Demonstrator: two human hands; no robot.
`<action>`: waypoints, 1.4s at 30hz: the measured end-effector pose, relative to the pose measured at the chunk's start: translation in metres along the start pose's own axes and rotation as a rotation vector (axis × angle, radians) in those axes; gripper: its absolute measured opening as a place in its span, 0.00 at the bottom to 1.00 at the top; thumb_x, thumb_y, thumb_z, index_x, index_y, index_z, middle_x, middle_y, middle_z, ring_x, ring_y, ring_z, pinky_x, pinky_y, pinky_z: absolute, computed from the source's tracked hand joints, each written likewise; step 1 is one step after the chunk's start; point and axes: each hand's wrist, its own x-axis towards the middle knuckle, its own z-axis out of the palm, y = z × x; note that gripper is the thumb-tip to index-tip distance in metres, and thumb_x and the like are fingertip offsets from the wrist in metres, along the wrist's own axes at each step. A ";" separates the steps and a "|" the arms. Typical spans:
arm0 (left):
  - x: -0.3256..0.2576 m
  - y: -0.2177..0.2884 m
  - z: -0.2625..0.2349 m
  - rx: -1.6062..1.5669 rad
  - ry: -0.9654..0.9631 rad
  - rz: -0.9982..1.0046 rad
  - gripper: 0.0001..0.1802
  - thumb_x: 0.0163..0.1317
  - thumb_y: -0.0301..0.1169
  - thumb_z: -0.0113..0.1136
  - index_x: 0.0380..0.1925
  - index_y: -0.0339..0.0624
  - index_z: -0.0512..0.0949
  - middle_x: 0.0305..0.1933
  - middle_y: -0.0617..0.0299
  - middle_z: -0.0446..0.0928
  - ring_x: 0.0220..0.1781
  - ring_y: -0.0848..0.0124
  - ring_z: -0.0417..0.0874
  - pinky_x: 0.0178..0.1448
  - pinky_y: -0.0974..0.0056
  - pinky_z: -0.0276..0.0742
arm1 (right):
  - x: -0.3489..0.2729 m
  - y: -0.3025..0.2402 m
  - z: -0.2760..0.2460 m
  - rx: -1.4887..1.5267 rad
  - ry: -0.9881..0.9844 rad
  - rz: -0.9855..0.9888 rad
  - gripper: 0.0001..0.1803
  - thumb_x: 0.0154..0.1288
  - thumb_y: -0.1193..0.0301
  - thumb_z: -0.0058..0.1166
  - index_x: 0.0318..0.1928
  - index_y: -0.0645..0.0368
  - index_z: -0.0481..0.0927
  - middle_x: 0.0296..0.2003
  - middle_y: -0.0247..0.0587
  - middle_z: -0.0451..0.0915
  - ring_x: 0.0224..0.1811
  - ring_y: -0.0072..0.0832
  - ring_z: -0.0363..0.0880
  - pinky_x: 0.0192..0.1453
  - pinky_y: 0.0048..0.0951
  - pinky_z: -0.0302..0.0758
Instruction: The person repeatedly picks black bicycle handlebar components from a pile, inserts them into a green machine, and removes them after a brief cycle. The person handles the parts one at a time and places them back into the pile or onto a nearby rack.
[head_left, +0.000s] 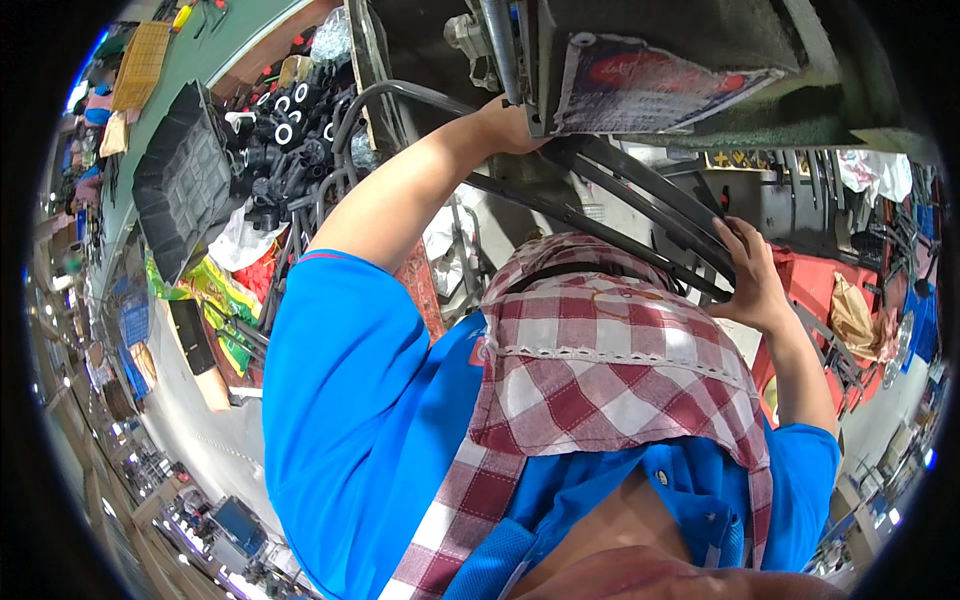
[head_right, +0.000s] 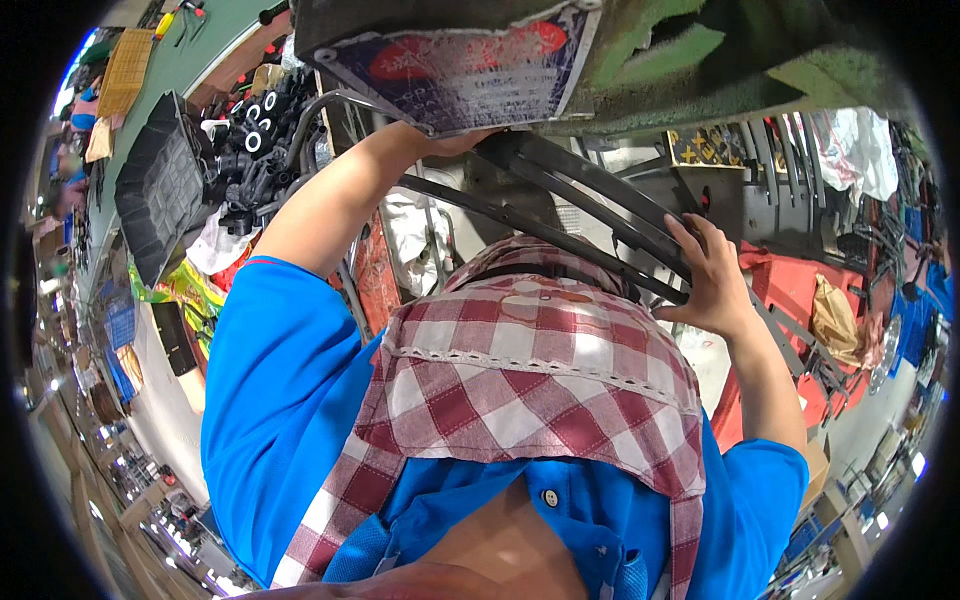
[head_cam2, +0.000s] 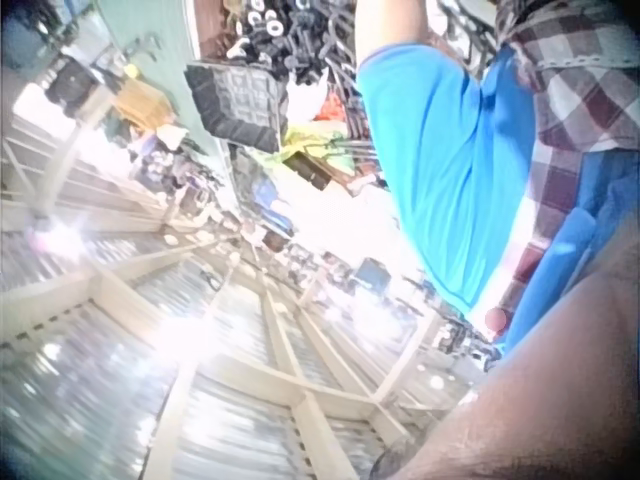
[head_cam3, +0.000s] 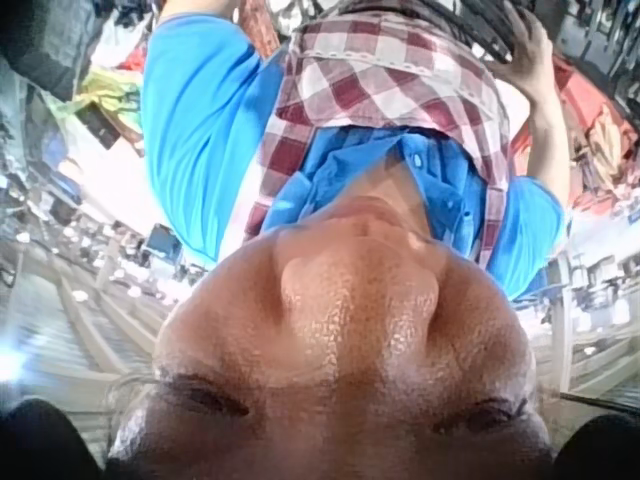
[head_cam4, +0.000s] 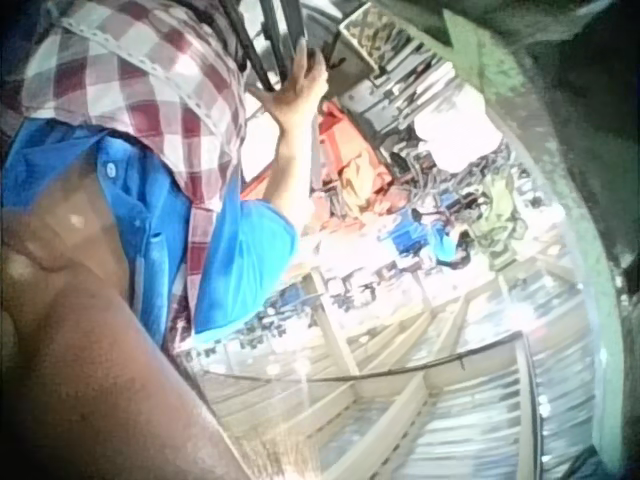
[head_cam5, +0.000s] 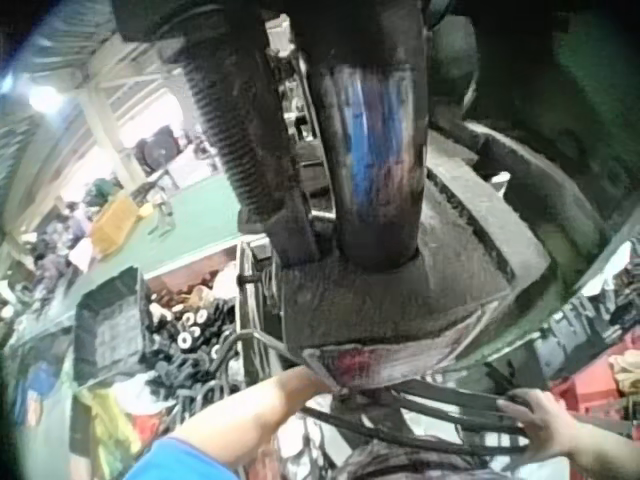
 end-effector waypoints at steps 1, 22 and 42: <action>0.001 0.001 0.001 -0.023 0.035 0.025 0.19 0.66 0.33 0.54 0.57 0.50 0.77 0.60 0.54 0.77 0.62 0.54 0.78 0.66 0.55 0.75 | -0.004 -0.005 0.001 -0.078 0.022 -0.054 0.66 0.27 0.65 0.80 0.74 0.57 0.60 0.63 0.54 0.65 0.65 0.53 0.67 0.67 0.43 0.68; -0.038 0.051 -0.024 0.348 -0.067 0.039 0.30 0.51 0.26 0.58 0.58 0.44 0.66 0.45 0.52 0.73 0.50 0.55 0.75 0.51 0.52 0.64 | -0.011 0.005 -0.009 -0.018 -0.072 0.153 0.61 0.35 0.70 0.71 0.76 0.42 0.58 0.51 0.54 0.71 0.52 0.52 0.75 0.58 0.45 0.75; -0.036 0.050 -0.012 0.316 0.032 0.052 0.36 0.42 0.25 0.61 0.58 0.42 0.67 0.45 0.52 0.73 0.54 0.53 0.73 0.67 0.47 0.58 | -0.017 0.021 -0.006 0.126 -0.057 0.126 0.61 0.33 0.71 0.71 0.75 0.47 0.59 0.48 0.51 0.69 0.51 0.51 0.72 0.58 0.44 0.72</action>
